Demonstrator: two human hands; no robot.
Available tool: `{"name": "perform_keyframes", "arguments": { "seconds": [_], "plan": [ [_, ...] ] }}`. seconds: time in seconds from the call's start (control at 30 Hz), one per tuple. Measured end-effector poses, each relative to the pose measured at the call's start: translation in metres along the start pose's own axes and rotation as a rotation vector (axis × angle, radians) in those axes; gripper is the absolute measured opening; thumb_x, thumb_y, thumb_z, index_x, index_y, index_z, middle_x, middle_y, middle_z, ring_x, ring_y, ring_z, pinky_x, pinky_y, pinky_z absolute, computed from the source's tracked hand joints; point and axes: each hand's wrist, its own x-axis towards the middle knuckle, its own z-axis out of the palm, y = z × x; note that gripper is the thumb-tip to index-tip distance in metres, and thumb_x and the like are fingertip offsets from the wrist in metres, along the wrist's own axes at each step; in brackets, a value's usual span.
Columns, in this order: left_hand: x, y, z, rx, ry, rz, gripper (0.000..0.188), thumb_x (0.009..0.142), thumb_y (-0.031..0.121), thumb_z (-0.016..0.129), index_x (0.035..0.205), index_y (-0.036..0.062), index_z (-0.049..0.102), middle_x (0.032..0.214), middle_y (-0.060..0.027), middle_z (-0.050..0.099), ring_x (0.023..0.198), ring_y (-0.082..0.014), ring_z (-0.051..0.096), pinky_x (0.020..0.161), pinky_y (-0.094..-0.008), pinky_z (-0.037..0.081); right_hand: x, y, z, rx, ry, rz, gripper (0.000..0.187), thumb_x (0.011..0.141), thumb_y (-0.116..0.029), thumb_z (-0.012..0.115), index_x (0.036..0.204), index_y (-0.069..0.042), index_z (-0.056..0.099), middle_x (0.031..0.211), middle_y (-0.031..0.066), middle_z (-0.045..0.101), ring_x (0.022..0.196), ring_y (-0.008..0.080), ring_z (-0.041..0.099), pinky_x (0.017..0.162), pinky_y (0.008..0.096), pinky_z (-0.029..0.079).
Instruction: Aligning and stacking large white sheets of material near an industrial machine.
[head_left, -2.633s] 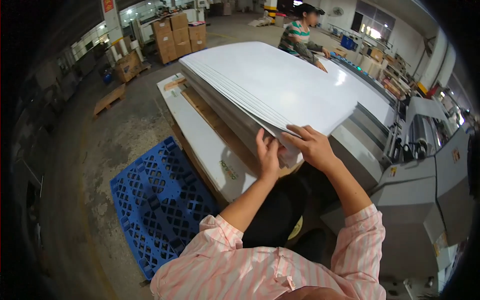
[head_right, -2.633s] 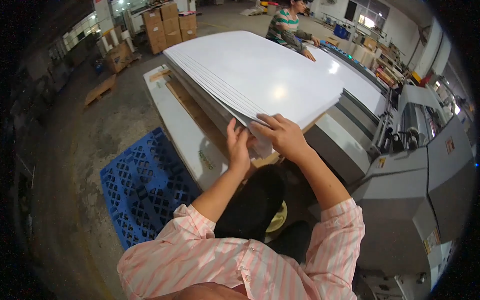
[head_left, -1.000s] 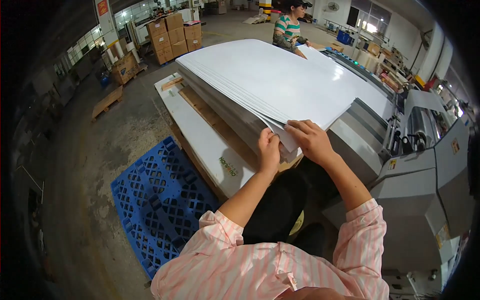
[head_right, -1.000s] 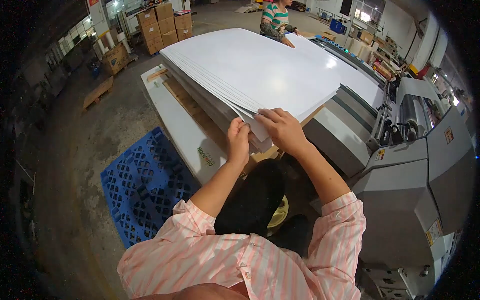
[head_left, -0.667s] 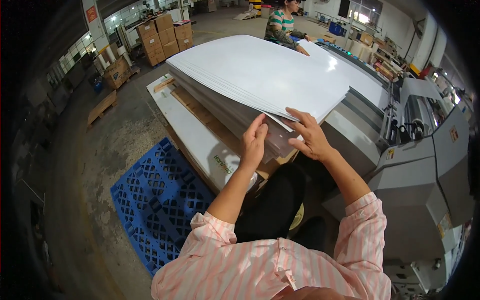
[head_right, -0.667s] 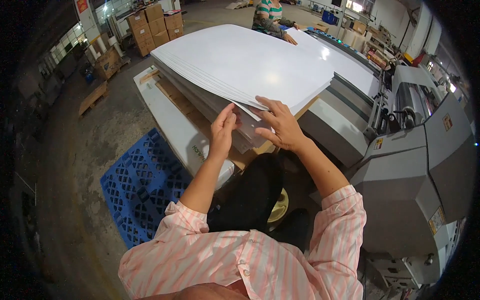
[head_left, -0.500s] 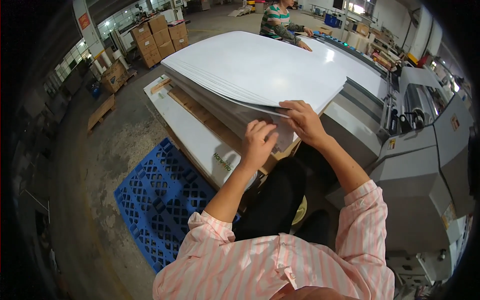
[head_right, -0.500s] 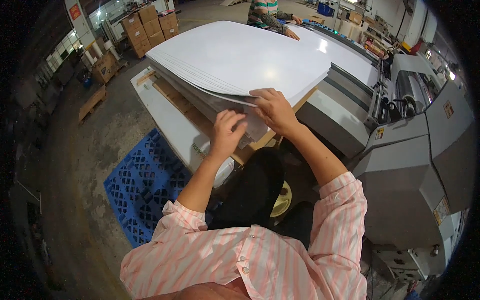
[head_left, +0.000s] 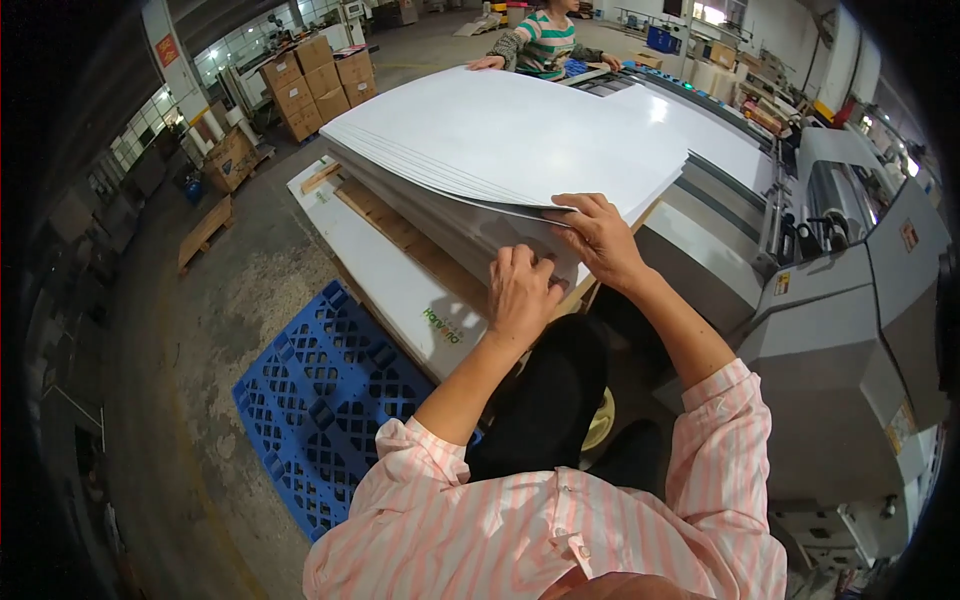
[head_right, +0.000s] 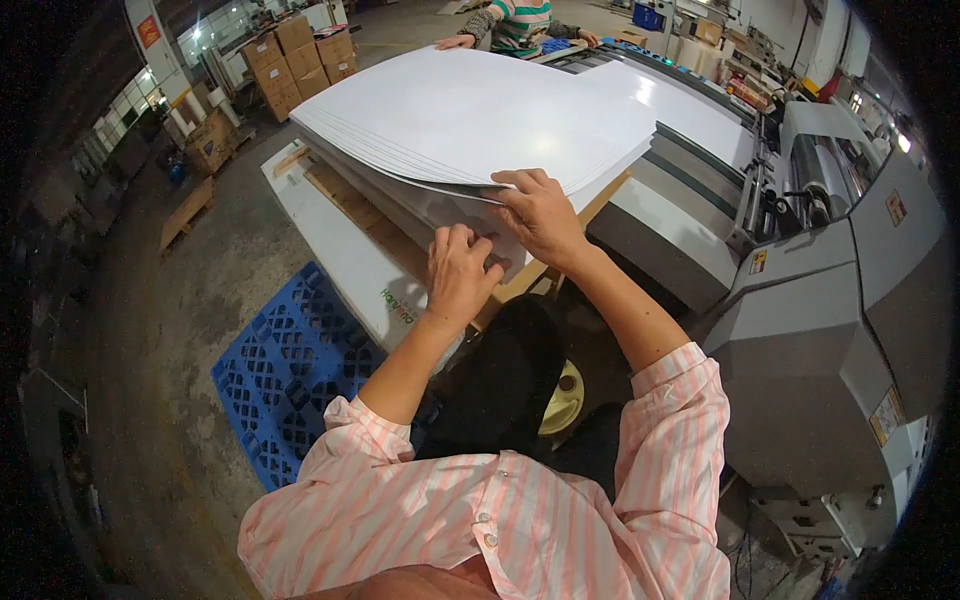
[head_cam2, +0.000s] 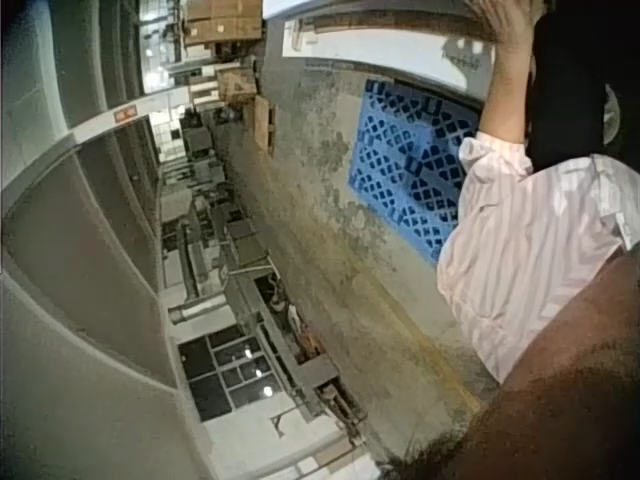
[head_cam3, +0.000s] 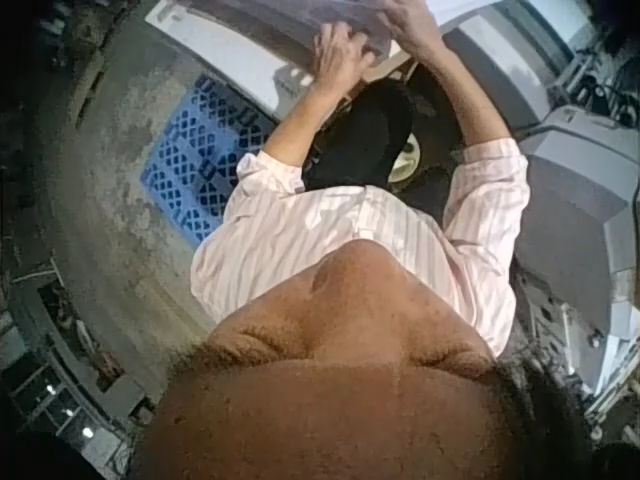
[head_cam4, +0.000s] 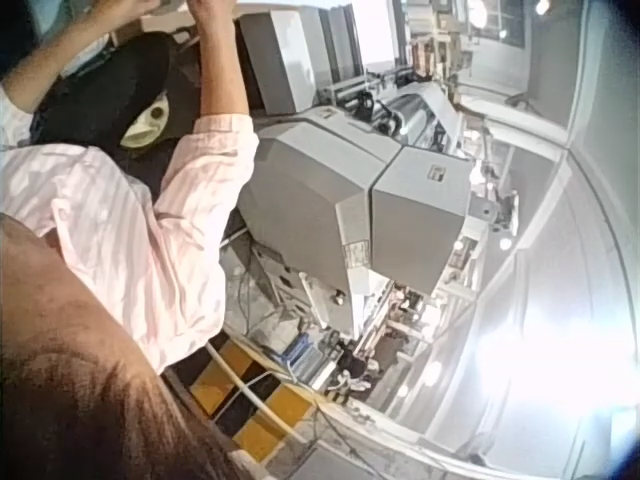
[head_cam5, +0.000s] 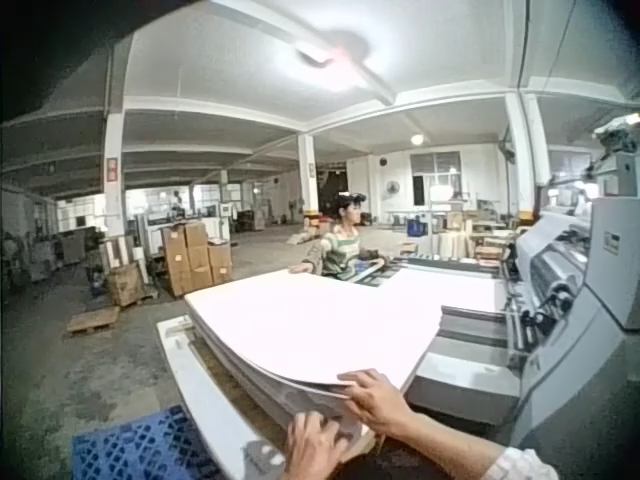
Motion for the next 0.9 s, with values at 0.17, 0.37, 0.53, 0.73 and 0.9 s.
{"name": "perform_keyframes", "arguments": {
  "seconds": [0.17, 0.37, 0.53, 0.73, 0.9],
  "plan": [
    [-0.005, -0.001, 0.012, -0.012, 0.105, -0.026, 0.017, 0.07, 0.02, 0.063, 0.077, 0.0052, 0.061, 0.077, -0.01, 0.051, 0.077, -0.0296, 0.05, 0.067, -0.042, 0.041, 0.004, -0.003, -0.002, 0.035, 0.005, 0.042, 0.021, 0.079, -0.012, 0.057, 0.1, -0.009, 0.062, 0.114, 0.0068, 0.053, 0.099, 0.0257, 0.047, 0.084, 0.0347, 0.039],
    [-0.005, 0.002, 0.008, 0.004, 0.01, -0.085, 0.02, 0.071, 0.02, 0.06, 0.083, 0.0039, 0.059, 0.083, -0.0125, 0.05, 0.083, -0.0299, 0.05, 0.069, -0.0418, 0.043, 0.005, -0.006, -0.003, 0.086, -0.033, 0.077, 0.022, 0.079, -0.015, 0.056, 0.099, -0.011, 0.063, 0.116, 0.0063, 0.051, 0.107, 0.0272, 0.043, 0.088, 0.0361, 0.038],
    [0.002, 0.011, 0.007, 0.013, -0.029, -0.136, 0.02, 0.071, 0.019, 0.058, 0.082, 0.002, 0.058, 0.084, -0.014, 0.051, 0.084, -0.0318, 0.051, 0.069, -0.0438, 0.044, 0.018, 0.009, 0.001, 0.42, -0.016, 0.17, 0.024, 0.082, -0.017, 0.057, 0.099, -0.002, 0.062, 0.102, 0.0094, 0.058, 0.091, 0.0195, 0.053, 0.078, 0.0304, 0.043],
    [0.007, 0.01, -0.002, -0.014, -0.019, -0.165, 0.02, 0.072, 0.019, 0.059, 0.08, 0.001, 0.059, 0.083, -0.0138, 0.051, 0.086, -0.0318, 0.051, 0.071, -0.0431, 0.045, 0.055, 0.003, -0.021, 0.693, 0.253, 0.575, 0.023, 0.083, -0.022, 0.058, 0.082, 0.0, 0.062, 0.073, 0.005, 0.058, 0.068, 0.0111, 0.052, 0.062, 0.0242, 0.043],
    [0.008, 0.003, 0.001, 0.032, -0.055, -0.056, 0.022, 0.073, 0.02, 0.058, 0.088, 0.0036, 0.062, 0.078, -0.0133, 0.052, 0.084, -0.0291, 0.052, 0.069, -0.041, 0.045, 0.01, -0.001, -0.002, 0.267, 0.03, 0.093, 0.016, 0.08, -0.01, 0.057, 0.094, -0.006, 0.063, 0.093, 0.0096, 0.061, 0.084, 0.026, 0.057, 0.072, 0.0339, 0.047]
  ]
}}
